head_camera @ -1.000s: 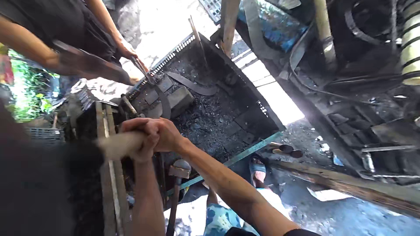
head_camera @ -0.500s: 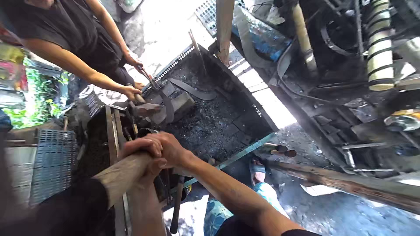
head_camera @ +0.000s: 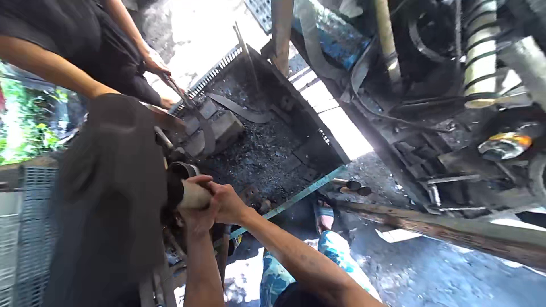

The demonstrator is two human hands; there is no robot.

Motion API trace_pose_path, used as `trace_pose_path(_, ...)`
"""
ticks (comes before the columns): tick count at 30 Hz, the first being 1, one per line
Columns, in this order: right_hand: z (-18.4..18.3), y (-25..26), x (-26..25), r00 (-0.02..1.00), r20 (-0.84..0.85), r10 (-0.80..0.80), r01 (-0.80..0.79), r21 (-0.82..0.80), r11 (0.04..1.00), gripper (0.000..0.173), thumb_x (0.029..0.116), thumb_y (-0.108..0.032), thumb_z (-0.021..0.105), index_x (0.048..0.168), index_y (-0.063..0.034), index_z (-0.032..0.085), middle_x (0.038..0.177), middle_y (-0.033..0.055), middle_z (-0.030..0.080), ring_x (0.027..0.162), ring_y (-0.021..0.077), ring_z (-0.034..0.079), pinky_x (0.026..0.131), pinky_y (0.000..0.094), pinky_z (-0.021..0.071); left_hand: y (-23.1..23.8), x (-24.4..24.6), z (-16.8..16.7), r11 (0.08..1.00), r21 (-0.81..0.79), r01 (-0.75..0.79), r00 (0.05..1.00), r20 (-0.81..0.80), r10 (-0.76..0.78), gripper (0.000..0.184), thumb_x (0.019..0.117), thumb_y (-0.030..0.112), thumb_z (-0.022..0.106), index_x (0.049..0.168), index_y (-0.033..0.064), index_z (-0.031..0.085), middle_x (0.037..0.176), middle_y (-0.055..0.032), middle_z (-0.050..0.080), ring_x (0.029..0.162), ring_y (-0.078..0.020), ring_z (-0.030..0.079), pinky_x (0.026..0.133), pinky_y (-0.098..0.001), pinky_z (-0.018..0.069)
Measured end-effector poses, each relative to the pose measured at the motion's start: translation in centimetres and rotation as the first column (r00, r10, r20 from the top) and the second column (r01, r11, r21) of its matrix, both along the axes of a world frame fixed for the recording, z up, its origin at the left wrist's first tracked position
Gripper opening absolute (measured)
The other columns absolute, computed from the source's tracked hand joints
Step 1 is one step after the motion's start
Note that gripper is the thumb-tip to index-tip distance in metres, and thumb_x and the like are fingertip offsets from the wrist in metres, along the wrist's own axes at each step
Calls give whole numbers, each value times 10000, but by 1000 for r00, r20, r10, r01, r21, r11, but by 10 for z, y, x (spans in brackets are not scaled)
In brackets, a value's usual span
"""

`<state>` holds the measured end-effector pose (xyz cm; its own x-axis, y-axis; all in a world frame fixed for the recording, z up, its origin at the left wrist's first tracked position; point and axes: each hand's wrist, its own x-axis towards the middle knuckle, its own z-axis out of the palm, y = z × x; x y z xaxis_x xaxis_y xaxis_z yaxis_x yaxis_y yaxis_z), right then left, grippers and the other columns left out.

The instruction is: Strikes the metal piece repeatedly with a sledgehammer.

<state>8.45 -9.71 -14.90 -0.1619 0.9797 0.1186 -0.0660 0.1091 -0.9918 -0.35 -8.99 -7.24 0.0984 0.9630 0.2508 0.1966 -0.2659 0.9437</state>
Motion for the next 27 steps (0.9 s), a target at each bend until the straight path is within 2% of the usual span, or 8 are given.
trace_pose_path(5,87,58,12,996,-46,-76,87,343,935,295,692,-238,815,900,-54,718,822,80,714,784,236,697,678,496,567,40,16,95,916,273,295,955,-90,-281,387,842,271,854,1154,153,657,764,49,678,670,-109,657,688,-321,606)
trace_pose_path(7,43,87,6,992,44,-116,96,326,941,348,689,-287,840,970,-124,718,849,27,716,796,195,697,666,490,578,77,5,43,917,293,272,962,-45,-271,478,842,315,852,1239,165,632,821,41,682,707,-108,651,706,-323,596)
trace_pose_path(10,-92,67,2,983,180,49,-9,-215,976,451,792,-348,822,1213,-242,701,980,27,747,895,219,718,766,561,600,86,-10,-123,994,-102,29,998,50,-24,487,834,340,829,1223,125,631,944,29,688,774,-80,655,716,-281,586)
trace_pose_path(13,-155,32,2,942,261,213,-16,-597,802,366,768,-438,755,1006,-163,709,889,97,716,840,302,703,708,606,560,68,-16,-221,858,-500,-116,970,129,206,274,915,188,713,1136,44,642,688,-52,642,559,-181,631,571,-392,592)
trace_pose_path(18,-14,6,5,922,364,128,-78,-149,986,442,734,-496,771,1025,-172,693,874,45,737,839,256,725,692,579,578,18,-18,-46,994,-96,60,929,369,-21,325,888,206,777,1149,66,643,692,-57,609,587,-190,601,626,-398,569)
trace_pose_path(22,82,19,-2,990,143,-12,-25,249,968,363,706,-362,820,894,-77,699,823,69,719,818,243,711,715,514,569,12,-24,68,924,253,287,939,119,-324,451,878,325,796,1255,120,657,806,-5,688,692,-149,649,704,-349,587)
trace_pose_path(25,82,73,-7,987,70,-146,101,439,893,340,637,-277,854,867,-78,703,787,59,698,749,232,688,647,481,555,54,-20,73,893,342,292,947,26,-319,421,879,390,803,1217,175,674,839,50,705,719,-99,668,716,-308,600)
trace_pose_path(27,14,89,-10,978,162,-128,80,277,957,408,694,-314,857,1036,-138,722,887,28,729,814,202,704,678,489,586,84,-19,-1,943,248,222,963,96,-252,425,868,389,818,1197,172,658,863,46,686,722,-85,641,707,-289,580)
